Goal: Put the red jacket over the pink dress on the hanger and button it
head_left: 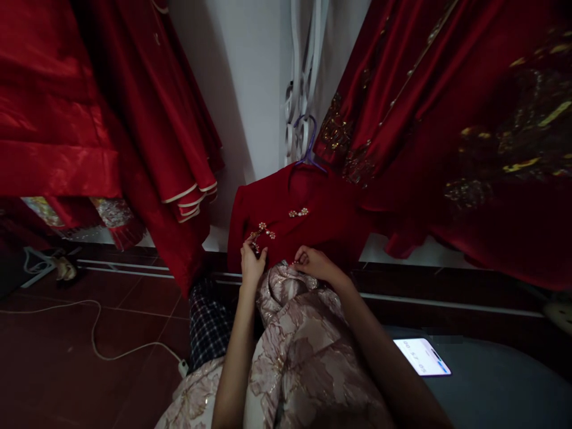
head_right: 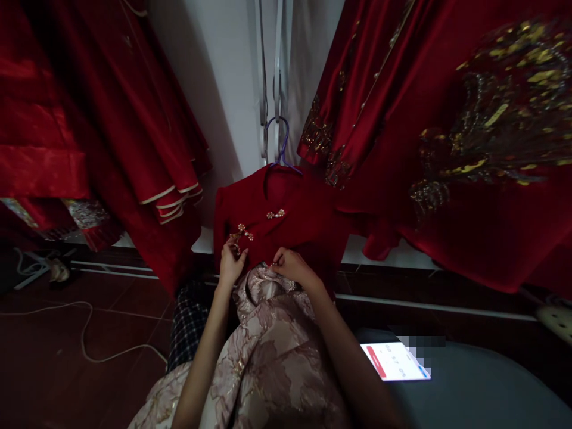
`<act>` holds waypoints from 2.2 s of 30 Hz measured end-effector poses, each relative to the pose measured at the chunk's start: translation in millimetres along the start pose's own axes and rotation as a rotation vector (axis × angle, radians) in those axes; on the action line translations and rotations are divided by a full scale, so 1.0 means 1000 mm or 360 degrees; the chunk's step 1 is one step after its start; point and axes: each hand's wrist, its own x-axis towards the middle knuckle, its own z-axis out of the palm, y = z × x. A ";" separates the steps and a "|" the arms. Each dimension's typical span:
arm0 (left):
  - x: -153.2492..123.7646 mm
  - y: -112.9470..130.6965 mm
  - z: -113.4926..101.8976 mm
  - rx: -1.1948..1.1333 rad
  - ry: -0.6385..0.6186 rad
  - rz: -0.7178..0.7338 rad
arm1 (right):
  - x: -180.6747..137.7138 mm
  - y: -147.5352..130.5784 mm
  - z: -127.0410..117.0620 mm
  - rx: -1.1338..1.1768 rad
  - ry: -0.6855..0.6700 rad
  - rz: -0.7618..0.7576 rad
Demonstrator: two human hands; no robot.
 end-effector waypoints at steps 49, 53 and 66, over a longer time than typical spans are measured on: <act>-0.010 0.055 -0.019 0.0025 -0.0619 0.0293 | -0.005 -0.043 -0.002 0.0829 0.0196 -0.0119; -0.010 0.054 -0.020 -0.0036 -0.0641 0.0300 | -0.004 -0.041 -0.003 0.0855 0.0223 -0.0099; -0.013 0.058 -0.023 0.0111 -0.0675 0.0213 | -0.005 -0.047 0.001 0.0648 0.0258 -0.0262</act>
